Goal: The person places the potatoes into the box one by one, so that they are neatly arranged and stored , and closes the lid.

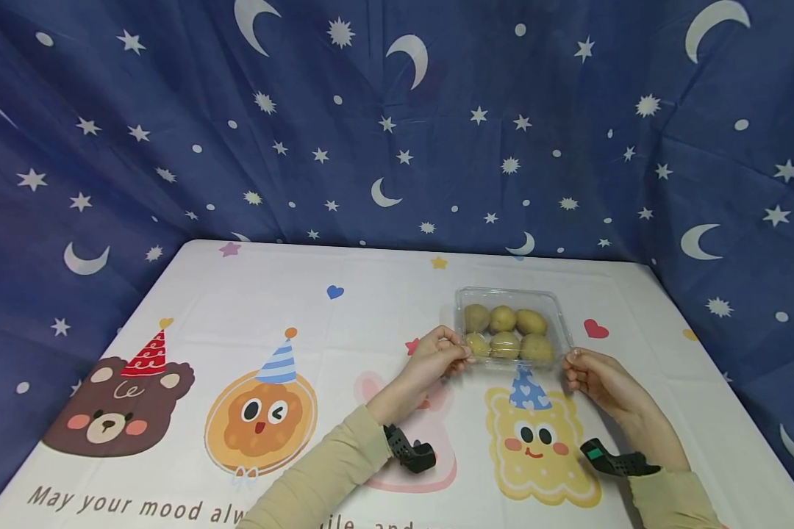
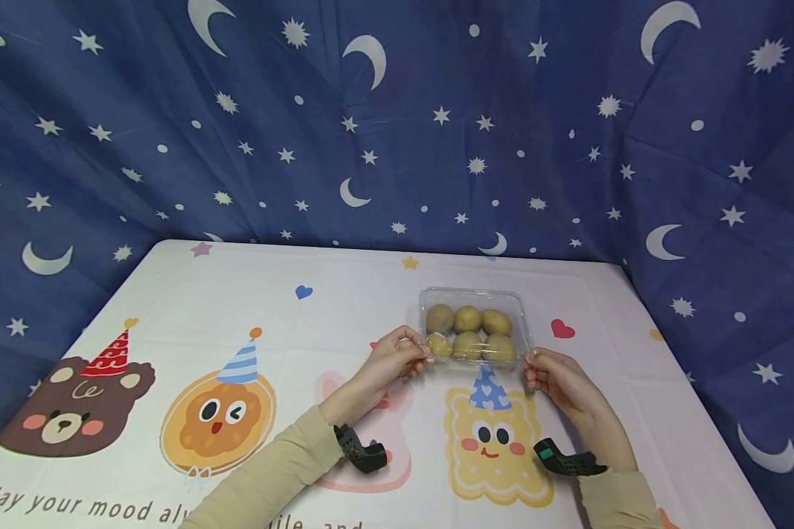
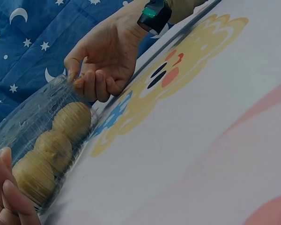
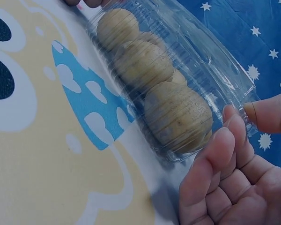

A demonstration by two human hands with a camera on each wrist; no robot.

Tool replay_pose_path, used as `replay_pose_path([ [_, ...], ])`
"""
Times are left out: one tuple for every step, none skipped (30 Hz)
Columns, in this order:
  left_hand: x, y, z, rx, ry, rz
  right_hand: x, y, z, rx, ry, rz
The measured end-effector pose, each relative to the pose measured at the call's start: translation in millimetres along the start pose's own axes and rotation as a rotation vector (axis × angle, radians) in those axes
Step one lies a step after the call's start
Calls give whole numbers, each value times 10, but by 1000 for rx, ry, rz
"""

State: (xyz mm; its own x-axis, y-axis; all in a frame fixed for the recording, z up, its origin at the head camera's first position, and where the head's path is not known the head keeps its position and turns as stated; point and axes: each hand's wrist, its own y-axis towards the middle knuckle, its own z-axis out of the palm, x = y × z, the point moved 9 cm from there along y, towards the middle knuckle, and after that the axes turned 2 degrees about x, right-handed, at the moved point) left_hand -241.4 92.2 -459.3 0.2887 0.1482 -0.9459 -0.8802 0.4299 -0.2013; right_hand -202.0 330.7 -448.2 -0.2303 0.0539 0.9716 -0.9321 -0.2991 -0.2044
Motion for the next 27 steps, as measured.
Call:
replay_pose_path([
  [-1, -2, 2, -1, 0, 1, -2, -3, -1, -1, 1, 3],
  [1, -5, 5, -1, -1, 2, -4, -7, -2, -3, 2, 6],
  [5, -8, 7, 0, 0, 2, -7, -12, -2, -5, 5, 10],
  [9, -10, 9, 1, -1, 1, -10, -17, -3, -8, 7, 14],
  [13, -13, 11, 2, -2, -1, -14, -23, -5, -13, 9, 18],
  [17, -15, 13, 3, -4, -3, -17, -29, -7, -19, 12, 22],
  [20, -17, 15, 5, -5, -4, -21, -34, -9, -25, 13, 26],
  [22, -19, 19, 8, -8, -6, -25, -39, -13, -31, 16, 31],
  [23, -19, 21, 10, -12, -10, -29, -42, -15, -37, 23, 35],
  [21, -19, 21, 10, -13, -13, -29, -42, -17, -40, 29, 36],
  [14, -19, 19, 10, -14, -13, -28, -38, -19, -41, 35, 36],
  [6, -19, 16, 11, -15, -14, -25, -33, -20, -39, 44, 33],
  [-5, -18, 10, 11, -13, -15, -20, -25, -19, -33, 53, 31],
  [-18, -17, 1, 10, -10, -18, -12, -17, -18, -25, 61, 28],
  [-31, -13, -10, 9, -3, -22, -3, -8, -17, -14, 69, 24],
  [-49, -11, -23, 8, 11, -24, 7, 0, -20, -7, 65, 20],
  [-65, -7, -37, 7, 25, -30, 19, 4, -25, -2, 55, 16],
  [-75, -2, -52, 9, 44, -38, 34, 5, -29, 6, 46, 7],
  [-88, 6, -70, 8, 67, -45, 52, 3, -37, 9, 32, -1],
  [-101, 15, -89, 7, 91, -53, 69, -4, -52, 6, 17, -9],
  [-119, 19, -107, 8, 114, -58, 86, -12, -75, -6, -2, -13],
  [-138, 23, -129, 7, 136, -61, 104, -24, -108, -25, -27, -14],
  [-156, 28, -153, 4, 152, -67, 123, -35, -141, -47, -51, -17],
  [-179, 33, -182, 1, 171, -66, 140, -45, -172, -72, -67, -16],
  [-204, 37, -215, -3, 183, -66, 156, -54, -208, -103, -87, -10],
  [-233, 39, -246, -4, 193, -63, 174, -63, -244, -138, -104, -4],
  [-263, 37, -279, -5, 202, -63, 200, -71, -279, -176, -133, 2],
])
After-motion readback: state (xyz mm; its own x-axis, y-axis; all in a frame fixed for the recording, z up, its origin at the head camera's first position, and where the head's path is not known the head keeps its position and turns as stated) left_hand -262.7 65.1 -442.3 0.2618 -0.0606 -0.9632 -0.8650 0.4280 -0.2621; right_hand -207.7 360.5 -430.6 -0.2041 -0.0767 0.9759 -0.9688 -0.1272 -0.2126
